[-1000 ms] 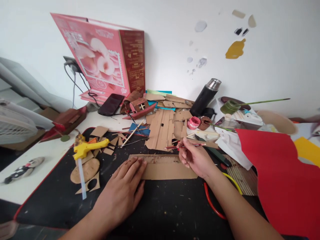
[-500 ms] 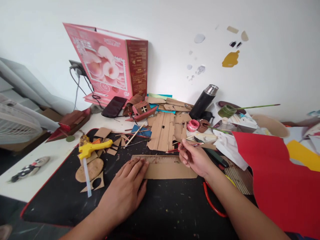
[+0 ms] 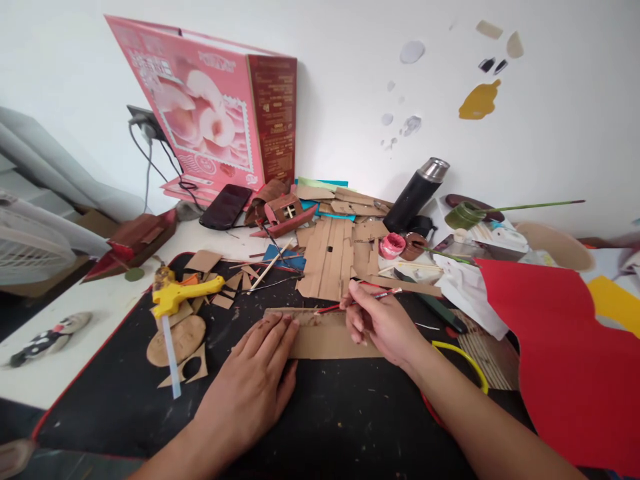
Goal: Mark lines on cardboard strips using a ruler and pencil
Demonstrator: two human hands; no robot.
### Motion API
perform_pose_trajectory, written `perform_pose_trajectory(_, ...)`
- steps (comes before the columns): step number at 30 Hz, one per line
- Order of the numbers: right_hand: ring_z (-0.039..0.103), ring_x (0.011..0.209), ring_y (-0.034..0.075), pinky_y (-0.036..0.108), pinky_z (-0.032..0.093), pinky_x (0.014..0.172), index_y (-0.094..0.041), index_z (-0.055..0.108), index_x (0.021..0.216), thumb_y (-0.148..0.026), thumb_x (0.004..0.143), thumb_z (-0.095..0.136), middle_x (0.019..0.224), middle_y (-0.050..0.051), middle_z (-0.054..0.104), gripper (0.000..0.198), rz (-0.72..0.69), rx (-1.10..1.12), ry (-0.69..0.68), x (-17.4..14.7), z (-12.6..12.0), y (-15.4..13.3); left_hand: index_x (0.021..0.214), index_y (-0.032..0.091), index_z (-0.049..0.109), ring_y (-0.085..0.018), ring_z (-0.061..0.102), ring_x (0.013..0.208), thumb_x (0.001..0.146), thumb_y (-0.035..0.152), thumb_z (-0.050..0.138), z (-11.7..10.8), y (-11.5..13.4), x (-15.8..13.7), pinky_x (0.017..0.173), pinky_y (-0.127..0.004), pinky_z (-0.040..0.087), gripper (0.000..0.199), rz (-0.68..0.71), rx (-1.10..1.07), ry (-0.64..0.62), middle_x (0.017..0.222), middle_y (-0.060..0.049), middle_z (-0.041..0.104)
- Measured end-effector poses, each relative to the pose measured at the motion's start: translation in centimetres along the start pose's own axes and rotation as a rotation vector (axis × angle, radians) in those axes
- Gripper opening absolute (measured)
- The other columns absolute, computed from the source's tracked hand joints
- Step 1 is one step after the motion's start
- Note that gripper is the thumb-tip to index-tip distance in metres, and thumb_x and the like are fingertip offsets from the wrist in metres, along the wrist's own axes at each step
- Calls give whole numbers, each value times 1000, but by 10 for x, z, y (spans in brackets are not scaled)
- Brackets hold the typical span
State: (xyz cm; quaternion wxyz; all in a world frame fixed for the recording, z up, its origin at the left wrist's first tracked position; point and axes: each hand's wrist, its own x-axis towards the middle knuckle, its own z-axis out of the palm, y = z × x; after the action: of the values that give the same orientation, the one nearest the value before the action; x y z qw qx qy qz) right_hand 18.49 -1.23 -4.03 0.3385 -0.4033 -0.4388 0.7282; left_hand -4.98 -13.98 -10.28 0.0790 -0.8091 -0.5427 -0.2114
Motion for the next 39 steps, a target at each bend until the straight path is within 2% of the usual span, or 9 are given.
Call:
perform_pose_trajectory(9,61,43,11,21,40,42,-18,82,97,-77,95,78,54,-5,63,60,-43,-139,-124,18,29,9,160,14,58,-33,65,146,112,34,49,-2,0,1,120,-50,56,53,9,2,5,155,-14,71)
perform_pose_trajectory(15,57,38,12,21,40,39,-19,75,84,-81,91,81,49,-7,57,62,-95,-46,-27,25,25,21,157,11,61,-32,65,144,111,33,49,-6,1,4,119,-48,54,52,22,24,16,152,-14,72)
perform_pose_trajectory(22,54,36,10,20,39,40,-19,70,78,-83,89,81,45,-11,45,66,-83,-60,-31,22,23,21,153,11,63,-32,63,141,113,27,45,-12,6,9,119,-47,47,47,-5,57,20,150,-12,73)
perform_pose_trajectory(28,56,38,10,20,40,40,-19,72,84,-81,93,79,48,-10,50,63,-80,-100,-14,19,26,21,151,6,64,-32,65,139,111,23,47,-13,6,10,117,-46,46,47,37,58,23,149,-15,74)
perform_pose_trajectory(34,57,43,10,19,40,42,-19,72,86,-74,101,75,51,-8,54,57,-109,-157,-43,17,28,22,150,8,66,-31,66,138,112,26,47,-16,2,11,116,-44,47,46,62,75,34,149,-14,75)
perform_pose_trajectory(39,58,45,10,19,42,43,-19,71,88,-72,102,74,53,-8,56,55,-108,-163,-40,17,26,24,147,7,67,-28,68,134,112,28,46,-18,0,14,114,-41,49,45,82,103,57,146,-13,77)
